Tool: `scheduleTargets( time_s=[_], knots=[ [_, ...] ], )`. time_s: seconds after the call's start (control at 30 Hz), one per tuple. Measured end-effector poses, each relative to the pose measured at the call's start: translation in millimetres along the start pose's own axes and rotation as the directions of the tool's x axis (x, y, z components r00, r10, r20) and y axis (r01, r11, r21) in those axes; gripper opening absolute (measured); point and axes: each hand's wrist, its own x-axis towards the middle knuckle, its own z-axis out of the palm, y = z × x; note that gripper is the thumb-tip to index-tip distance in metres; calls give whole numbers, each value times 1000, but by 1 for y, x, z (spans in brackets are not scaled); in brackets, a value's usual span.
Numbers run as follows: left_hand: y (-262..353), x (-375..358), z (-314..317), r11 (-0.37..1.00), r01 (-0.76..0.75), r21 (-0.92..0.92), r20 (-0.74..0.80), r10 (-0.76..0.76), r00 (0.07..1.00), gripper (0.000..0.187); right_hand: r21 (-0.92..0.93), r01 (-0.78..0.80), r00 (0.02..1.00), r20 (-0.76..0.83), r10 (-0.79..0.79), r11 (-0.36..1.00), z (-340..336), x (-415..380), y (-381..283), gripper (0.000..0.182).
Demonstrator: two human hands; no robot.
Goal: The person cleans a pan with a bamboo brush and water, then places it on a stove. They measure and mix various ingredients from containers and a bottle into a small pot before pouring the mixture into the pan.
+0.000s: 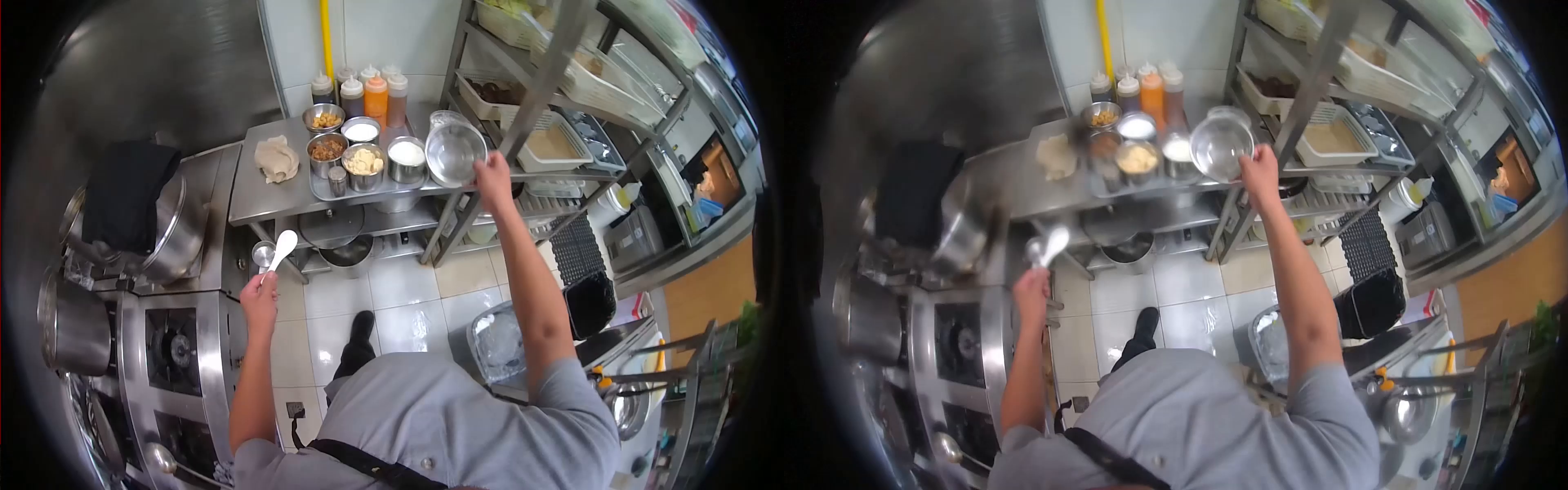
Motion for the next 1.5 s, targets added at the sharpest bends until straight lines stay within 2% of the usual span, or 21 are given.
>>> scheduleTargets(
  time_s=[0.07, 0.13, 0.3, 0.47, 0.57, 0.6, 0.63, 0.7, 0.77, 0.8, 0.87, 0.93, 0.97, 1.03, 1.13, 1.2, 1.27, 1.3, 1.43, 1.47, 1.5],
  knots=[
    [3, 22, -5, 997, 26, 69, -2, -26, 1000, 21, -87, 44, 999, -13, -45, 995, 38, 57, 19, 12],
    [6, 56, -3, 993, 34, 109, -20, -32, 999, 20, 169, -134, 991, 13, 133, 977, 79, 109, 14, 16],
    [16, 112, -3, 945, -145, 293, -37, 163, 986, 21, 60, -277, 961, 39, 275, 959, 146, 192, 59, 18],
    [39, 161, 8, 952, -182, 247, -35, 197, 980, 18, 17, -406, 909, 109, 402, 914, 179, 216, 111, 27],
    [62, 180, 27, 961, -191, 202, -6, 196, 980, 16, -13, -518, 847, 133, 515, 855, 180, 204, 97, 29],
    [67, 184, 33, 970, -173, 170, 21, 172, 985, 15, -351, -207, 970, 51, 239, 913, 176, 199, 95, 31],
    [71, 188, 38, 969, -179, 170, 47, 174, 984, 15, -658, 100, 995, 72, -69, 747, 170, 190, 82, 32],
    [77, 194, 56, 974, -203, 99, 104, 192, 976, 14, -595, 323, 927, 42, -372, 736, 163, 148, 52, 31],
    [82, 196, 76, 970, -231, 77, 223, 209, 952, 13, -522, 224, 975, 105, -198, 823, 160, 100, 46, 26],
    [87, 195, 88, 974, -223, 35, 264, 206, 942, 13, -473, 61, 982, 188, 33, 879, 164, 61, 21, 25],
    [98, 193, 116, 976, -213, -54, 371, 218, 903, 12, -175, -77, 876, 457, 150, 982, 173, -3, 4, 18],
    [99, 186, 152, 944, -327, -45, 522, 301, 798, 12, -34, -303, 786, 557, 269, 953, 175, -39, -19, 25],
    [98, 179, 170, 902, -431, -27, 575, 367, 731, 12, 89, -323, 813, 536, 228, 942, 172, -52, -18, 27],
    [96, 156, 212, 877, -466, -120, 690, 411, 596, 12, 201, -513, 811, 432, 394, 835, 154, -65, -30, 29],
    [92, 108, 265, 831, -525, -183, 792, 441, 422, 12, 488, -548, 826, 188, 531, 679, 112, -92, -18, 29],
    [93, 78, 284, 832, -527, -173, 859, 389, 333, 12, 600, -449, 826, -3, 564, 662, 82, -121, -1, 25],
    [91, 52, 298, 782, -546, -300, 886, 440, 144, 13, 660, -351, 840, -92, 535, 664, 56, -147, 22, 19],
    [90, 37, 301, 797, -529, -291, 896, 421, 142, 14, 635, -383, 774, -176, 608, 671, 40, -158, 23, 19],
    [40, 13, 293, 876, -450, -175, 918, 310, 247, 12, 42, -410, 801, -462, 382, 911, -12, -177, 34, 26],
    [26, 11, 285, 896, -423, -137, 923, 271, 274, 12, 39, -404, 815, -439, 379, 914, -21, -171, 35, 26],
    [17, 13, 279, 897, -423, -126, 918, 267, 293, 12, -138, -366, 880, -373, 294, 921, -32, -154, 37, 28]
  ],
)
